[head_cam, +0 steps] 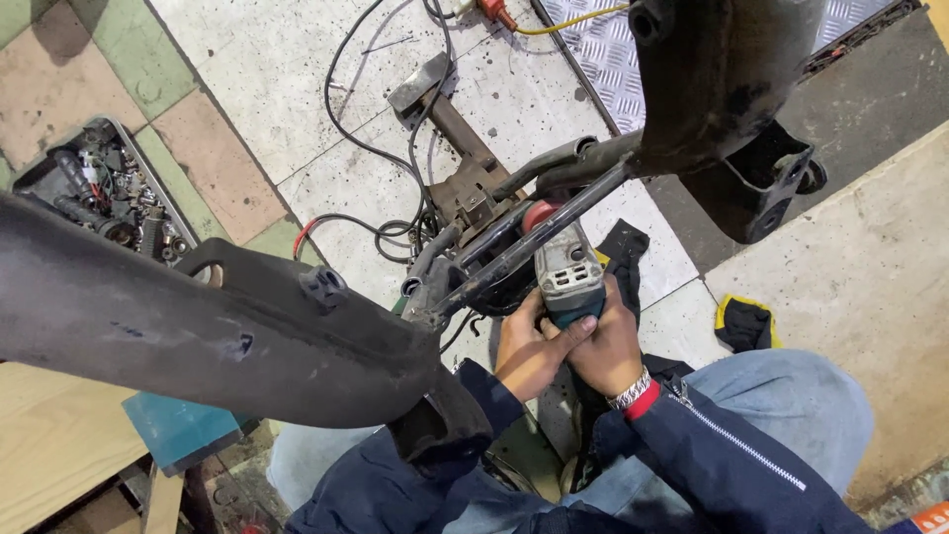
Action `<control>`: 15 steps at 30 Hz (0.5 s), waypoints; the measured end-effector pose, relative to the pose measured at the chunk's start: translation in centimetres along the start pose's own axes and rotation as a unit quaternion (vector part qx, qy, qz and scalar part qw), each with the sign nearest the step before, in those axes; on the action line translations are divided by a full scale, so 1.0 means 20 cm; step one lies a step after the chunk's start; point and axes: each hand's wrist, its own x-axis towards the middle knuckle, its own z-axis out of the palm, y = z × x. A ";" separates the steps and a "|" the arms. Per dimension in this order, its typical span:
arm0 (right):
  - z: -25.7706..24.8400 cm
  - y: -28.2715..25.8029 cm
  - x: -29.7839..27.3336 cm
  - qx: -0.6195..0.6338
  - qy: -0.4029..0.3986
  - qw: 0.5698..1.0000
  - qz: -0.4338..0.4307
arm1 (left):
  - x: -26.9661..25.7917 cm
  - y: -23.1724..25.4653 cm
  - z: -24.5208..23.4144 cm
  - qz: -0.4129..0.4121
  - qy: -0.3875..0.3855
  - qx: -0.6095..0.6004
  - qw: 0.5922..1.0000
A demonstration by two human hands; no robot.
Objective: Grinding a motorcycle frame with a handheld angle grinder to smooth out the metal surface.
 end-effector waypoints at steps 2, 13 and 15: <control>0.00 0.02 0.00 0.000 0.002 1.000 -0.001 | 0.01 -0.02 0.01 -0.003 0.007 0.004 1.000; 0.02 0.07 -0.01 -0.019 -0.014 1.000 0.019 | 0.00 -0.05 0.00 -0.001 0.016 0.007 1.000; 0.03 0.08 0.00 -0.013 -0.020 0.999 0.024 | 0.00 -0.05 -0.01 -0.003 0.010 -0.014 1.000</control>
